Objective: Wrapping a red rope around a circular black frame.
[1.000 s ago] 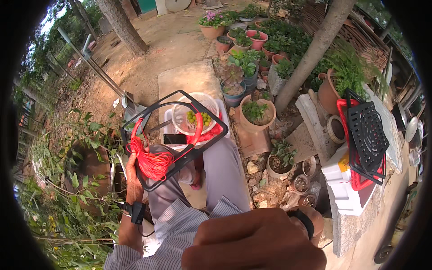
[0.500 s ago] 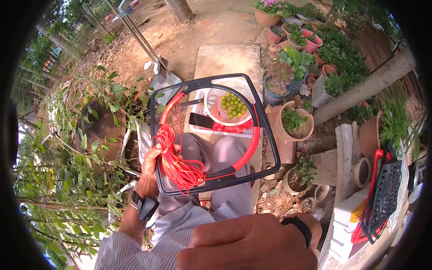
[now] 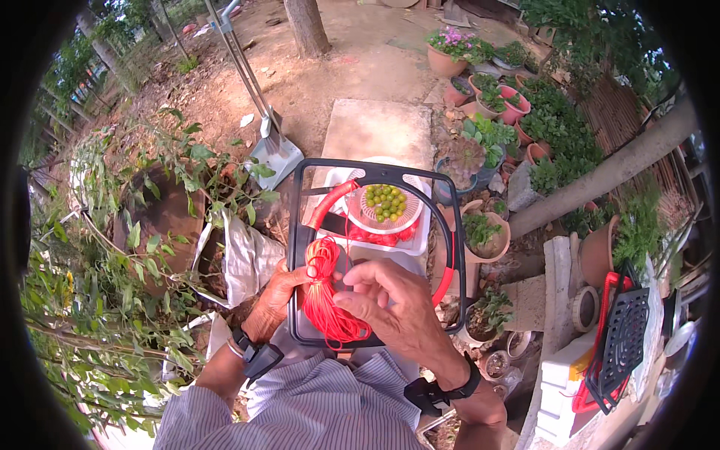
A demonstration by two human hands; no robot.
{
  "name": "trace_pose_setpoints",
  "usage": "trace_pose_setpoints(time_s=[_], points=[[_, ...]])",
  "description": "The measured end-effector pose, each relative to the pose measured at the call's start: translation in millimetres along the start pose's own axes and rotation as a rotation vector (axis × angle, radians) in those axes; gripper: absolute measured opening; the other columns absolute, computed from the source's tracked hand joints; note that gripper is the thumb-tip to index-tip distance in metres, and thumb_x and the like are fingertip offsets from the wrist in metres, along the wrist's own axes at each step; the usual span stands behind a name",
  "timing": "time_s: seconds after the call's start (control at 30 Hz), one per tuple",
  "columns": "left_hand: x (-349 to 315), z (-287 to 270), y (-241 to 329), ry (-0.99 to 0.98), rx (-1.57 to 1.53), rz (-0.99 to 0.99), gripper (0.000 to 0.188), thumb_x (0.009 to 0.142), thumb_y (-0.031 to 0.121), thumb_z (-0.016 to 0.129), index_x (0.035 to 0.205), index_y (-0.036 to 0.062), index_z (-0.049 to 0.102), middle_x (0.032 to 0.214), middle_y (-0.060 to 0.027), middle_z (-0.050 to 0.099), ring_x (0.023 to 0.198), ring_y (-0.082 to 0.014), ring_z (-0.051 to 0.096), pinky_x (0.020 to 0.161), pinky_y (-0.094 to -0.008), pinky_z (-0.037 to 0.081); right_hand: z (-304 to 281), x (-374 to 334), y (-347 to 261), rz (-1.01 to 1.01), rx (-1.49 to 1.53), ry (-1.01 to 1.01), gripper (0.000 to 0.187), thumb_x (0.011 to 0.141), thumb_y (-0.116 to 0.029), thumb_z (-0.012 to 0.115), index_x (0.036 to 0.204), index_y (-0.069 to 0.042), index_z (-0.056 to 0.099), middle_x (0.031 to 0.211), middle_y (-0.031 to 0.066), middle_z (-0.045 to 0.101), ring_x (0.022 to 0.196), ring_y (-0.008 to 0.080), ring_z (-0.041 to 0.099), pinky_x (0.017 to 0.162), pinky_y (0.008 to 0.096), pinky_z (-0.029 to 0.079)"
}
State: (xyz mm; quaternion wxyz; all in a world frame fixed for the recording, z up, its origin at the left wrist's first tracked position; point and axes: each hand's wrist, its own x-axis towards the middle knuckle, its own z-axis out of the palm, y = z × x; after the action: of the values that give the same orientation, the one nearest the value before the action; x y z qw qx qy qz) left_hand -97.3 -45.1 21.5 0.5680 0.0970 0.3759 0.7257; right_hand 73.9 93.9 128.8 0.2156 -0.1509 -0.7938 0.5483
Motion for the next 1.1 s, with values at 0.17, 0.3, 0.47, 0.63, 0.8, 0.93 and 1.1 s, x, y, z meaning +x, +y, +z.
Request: trace_pose_setpoints(time_s=[0.17, 0.3, 0.47, 0.63, 0.8, 0.93, 1.1], points=[[-5.0, 10.6, -10.6, 0.157, 0.188, 0.069, 0.028, 0.081, 0.013, 0.074, 0.104, 0.0011, 0.065, 0.089, -0.0038, 0.068, 0.074, -0.0102, 0.064, 0.066, -0.0254, 0.053, 38.2, 13.5, 39.9, -0.124, -0.482, 0.032, 0.043, 0.074, -0.038, 0.077, 0.090, -0.003, 0.058, 0.080, 0.0084, 0.056, 0.079, 0.0249, 0.055, 0.067, 0.0363, 0.043], [-2.4, 10.1, -17.1, 0.165, 0.168, 0.039, 0.022, 0.081, 0.012, 0.074, 0.099, 0.0030, 0.065, 0.084, -0.0003, 0.066, 0.069, -0.0073, 0.061, 0.059, -0.0218, 0.049, 41.2, 10.4, 52.9, -0.024, -0.578, -0.020, 0.051, 0.067, -0.046, 0.079, 0.086, -0.004, 0.056, 0.082, 0.0099, 0.056, 0.081, 0.0281, 0.055, 0.071, 0.0411, 0.042], [6.5, 10.0, -25.0, 0.220, 0.219, 0.091, 0.024, 0.083, 0.022, 0.073, 0.096, 0.0047, 0.065, 0.078, -0.0007, 0.064, 0.063, -0.0072, 0.058, 0.055, -0.0218, 0.047, 42.5, 9.6, 47.9, 0.128, -0.561, -0.011, 0.049, 0.070, -0.039, 0.076, 0.094, -0.001, 0.057, 0.087, 0.0121, 0.057, 0.086, 0.0313, 0.055, 0.073, 0.0446, 0.042], [-11.8, 34.8, -10.1, 0.262, 0.169, 0.170, 0.027, 0.089, 0.024, 0.065, 0.101, 0.0006, 0.058, 0.082, -0.0065, 0.064, 0.069, -0.0177, 0.066, 0.070, -0.0335, 0.059, 69.6, 4.7, 78.0, 0.013, -0.418, 0.115, 0.043, 0.069, -0.028, 0.075, 0.094, 0.001, 0.054, 0.094, 0.0170, 0.057, 0.090, 0.0361, 0.057, 0.077, 0.0455, 0.044], [-0.9, 27.4, -17.3, 0.012, 0.120, 0.072, 0.042, 0.092, 0.029, 0.060, 0.121, 0.0003, 0.049, 0.108, -0.0226, 0.063, 0.086, -0.0319, 0.069, 0.074, -0.0425, 0.059, 18.4, -18.0, 63.0, 0.246, 0.599, 0.154, 0.036, 0.085, -0.020, 0.057, 0.112, 0.003, 0.054, 0.103, 0.0124, 0.064, 0.092, 0.0218, 0.064, 0.085, 0.0376, 0.050], [-10.3, 28.4, -11.0, 0.021, 0.177, 0.051, 0.044, 0.091, 0.023, 0.061, 0.126, 0.0010, 0.045, 0.109, -0.0230, 0.063, 0.087, -0.0355, 0.068, 0.078, -0.0443, 0.058, -38.8, -41.8, 80.7, 0.247, 1.076, 0.301, 0.025, 0.089, -0.022, 0.053, 0.103, -0.002, 0.055, 0.084, 0.0045, 0.057, 0.084, 0.0200, 0.058, 0.088, 0.0388, 0.046], [-32.6, 22.1, -2.7, -0.023, 0.247, 0.101, 0.045, 0.092, 0.022, 0.059, 0.127, -0.0018, 0.045, 0.105, -0.0208, 0.065, 0.086, -0.0346, 0.069, 0.078, -0.0437, 0.058, -78.6, -50.3, 58.9, -0.015, 1.270, 0.421, 0.018, 0.091, -0.019, 0.058, 0.104, -0.008, 0.053, 0.070, -0.0032, 0.040, 0.065, 0.0108, 0.043, 0.076, 0.0316, 0.043]])
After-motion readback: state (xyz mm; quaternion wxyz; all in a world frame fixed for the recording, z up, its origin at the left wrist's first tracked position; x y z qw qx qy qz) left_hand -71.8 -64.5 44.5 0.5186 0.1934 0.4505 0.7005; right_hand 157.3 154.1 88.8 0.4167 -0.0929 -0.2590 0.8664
